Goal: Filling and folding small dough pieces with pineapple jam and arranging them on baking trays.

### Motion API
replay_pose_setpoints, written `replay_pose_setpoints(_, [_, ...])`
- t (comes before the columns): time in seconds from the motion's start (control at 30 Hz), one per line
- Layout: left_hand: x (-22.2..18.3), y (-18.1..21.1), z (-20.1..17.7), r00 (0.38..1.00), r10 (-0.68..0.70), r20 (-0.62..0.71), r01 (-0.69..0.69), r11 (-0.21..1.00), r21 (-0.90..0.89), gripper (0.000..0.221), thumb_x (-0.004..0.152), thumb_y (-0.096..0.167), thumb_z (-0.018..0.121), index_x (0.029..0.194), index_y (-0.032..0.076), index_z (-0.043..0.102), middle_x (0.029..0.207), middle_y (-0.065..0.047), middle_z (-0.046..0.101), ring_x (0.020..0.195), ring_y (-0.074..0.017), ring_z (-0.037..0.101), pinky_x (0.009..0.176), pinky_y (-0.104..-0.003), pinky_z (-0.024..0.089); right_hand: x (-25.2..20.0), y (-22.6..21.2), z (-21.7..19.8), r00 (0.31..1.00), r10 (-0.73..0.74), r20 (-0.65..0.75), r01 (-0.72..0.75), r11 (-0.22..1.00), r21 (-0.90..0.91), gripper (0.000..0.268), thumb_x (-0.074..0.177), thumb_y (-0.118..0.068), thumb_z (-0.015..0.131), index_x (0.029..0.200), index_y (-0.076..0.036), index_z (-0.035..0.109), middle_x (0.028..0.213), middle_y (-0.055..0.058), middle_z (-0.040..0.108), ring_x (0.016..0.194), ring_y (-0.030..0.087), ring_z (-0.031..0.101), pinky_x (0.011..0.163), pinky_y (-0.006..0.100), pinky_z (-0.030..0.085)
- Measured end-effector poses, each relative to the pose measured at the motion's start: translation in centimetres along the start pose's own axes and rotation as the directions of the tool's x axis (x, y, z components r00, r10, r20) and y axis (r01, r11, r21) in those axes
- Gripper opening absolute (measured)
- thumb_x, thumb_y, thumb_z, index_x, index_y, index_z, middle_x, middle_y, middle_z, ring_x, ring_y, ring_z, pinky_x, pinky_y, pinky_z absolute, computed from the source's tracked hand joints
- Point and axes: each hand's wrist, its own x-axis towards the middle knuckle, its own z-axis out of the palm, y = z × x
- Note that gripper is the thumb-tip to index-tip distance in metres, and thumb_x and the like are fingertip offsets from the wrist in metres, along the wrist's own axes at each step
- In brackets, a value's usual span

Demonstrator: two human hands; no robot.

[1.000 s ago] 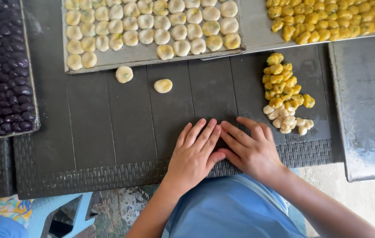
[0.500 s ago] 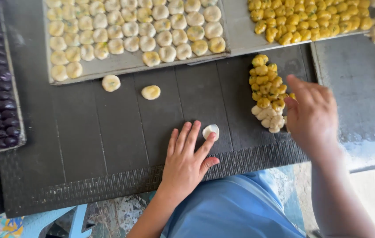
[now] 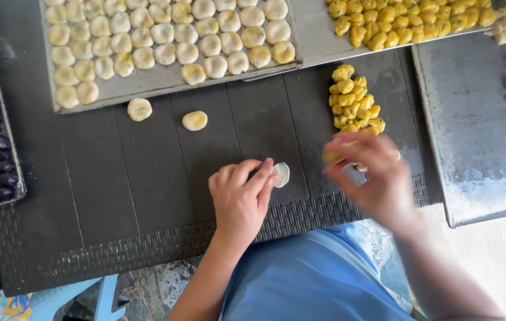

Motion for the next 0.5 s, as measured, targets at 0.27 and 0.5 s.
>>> replay_pose_setpoints(0.27, [2.5,1.6,-0.5,0.998,-0.029,0.062,0.029,1.000,-0.009,0.005,0.096,0.025,0.073,0.096,0.021,0.074,0.089,0.002,0.060,0.086,-0.0226,0.059,0.074,-0.041,0.041,-4.1,-1.2,7.2,0.966,-0.235,0.106,0.256,0.928,-0.272,0.014,0.093,-0.023,0.076,0.105,-0.017,0.080,0.103,0.003,0.074,0.093,0.026,0.069,0.076,0.038,0.054])
replay_pose_setpoints(0.5, [1.6,0.8,-2.3,0.981,-0.009,0.192,0.102,0.872,-0.479,0.022,0.087,0.015,0.084,0.104,0.017,0.069,0.084,0.003,0.073,0.083,-0.0210,0.070,0.079,-0.036,0.052,-2.2,1.7,7.4,0.979,-0.151,0.137,0.161,0.985,-0.060,0.045,0.094,-0.026,0.078,0.135,-0.010,0.074,0.107,0.010,0.072,0.097,0.036,0.066,0.078,0.043,0.054])
